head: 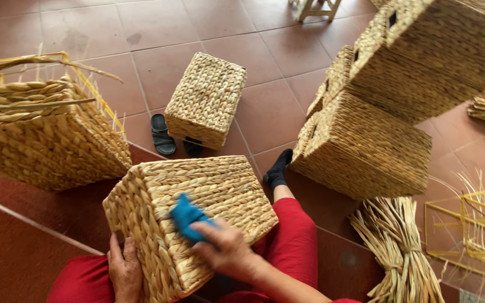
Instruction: The person sits on the floor and wipes woven water-hyacinth storage boxes with a blue cloth, turning each box to clean its sides, then sets it aside and takes the next box from the surrounding stack.
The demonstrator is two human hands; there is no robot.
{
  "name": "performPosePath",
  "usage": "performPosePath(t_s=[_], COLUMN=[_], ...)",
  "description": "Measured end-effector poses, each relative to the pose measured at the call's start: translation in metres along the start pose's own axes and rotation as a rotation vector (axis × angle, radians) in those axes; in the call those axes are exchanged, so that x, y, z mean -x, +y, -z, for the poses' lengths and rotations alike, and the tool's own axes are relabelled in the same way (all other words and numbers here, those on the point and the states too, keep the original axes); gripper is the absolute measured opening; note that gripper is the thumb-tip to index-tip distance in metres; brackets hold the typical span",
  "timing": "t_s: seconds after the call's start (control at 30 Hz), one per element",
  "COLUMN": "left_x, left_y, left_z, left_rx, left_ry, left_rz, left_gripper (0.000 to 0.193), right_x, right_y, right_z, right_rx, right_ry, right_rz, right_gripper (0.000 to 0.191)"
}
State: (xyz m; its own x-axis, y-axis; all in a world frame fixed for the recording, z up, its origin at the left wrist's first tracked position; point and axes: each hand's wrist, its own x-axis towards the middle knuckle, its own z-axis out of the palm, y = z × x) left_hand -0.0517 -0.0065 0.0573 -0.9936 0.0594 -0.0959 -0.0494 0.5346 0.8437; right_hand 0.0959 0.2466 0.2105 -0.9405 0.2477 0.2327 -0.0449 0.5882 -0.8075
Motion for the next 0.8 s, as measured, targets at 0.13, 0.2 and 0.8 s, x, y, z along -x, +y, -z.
performPosePath(t_s=[0.13, 0.2, 0.8], left_x=[0.005, 0.008, 0.013], left_y=[-0.003, -0.005, 0.031], left_z=[0.000, 0.000, 0.006], left_rx=[-0.048, -0.070, -0.081], left_ry=[0.025, 0.036, -0.002], left_rz=[-0.097, -0.139, -0.245], left_gripper=[0.072, 0.066, 0.063], right_x=[0.011, 0.015, 0.057], right_y=[-0.011, 0.023, 0.095], right_z=[-0.002, -0.002, 0.008], right_rx=[0.074, 0.093, 0.167], right_ry=[0.063, 0.105, 0.201], right_rz=[0.197, 0.064, -0.311], right_gripper=[0.044, 0.039, 0.038])
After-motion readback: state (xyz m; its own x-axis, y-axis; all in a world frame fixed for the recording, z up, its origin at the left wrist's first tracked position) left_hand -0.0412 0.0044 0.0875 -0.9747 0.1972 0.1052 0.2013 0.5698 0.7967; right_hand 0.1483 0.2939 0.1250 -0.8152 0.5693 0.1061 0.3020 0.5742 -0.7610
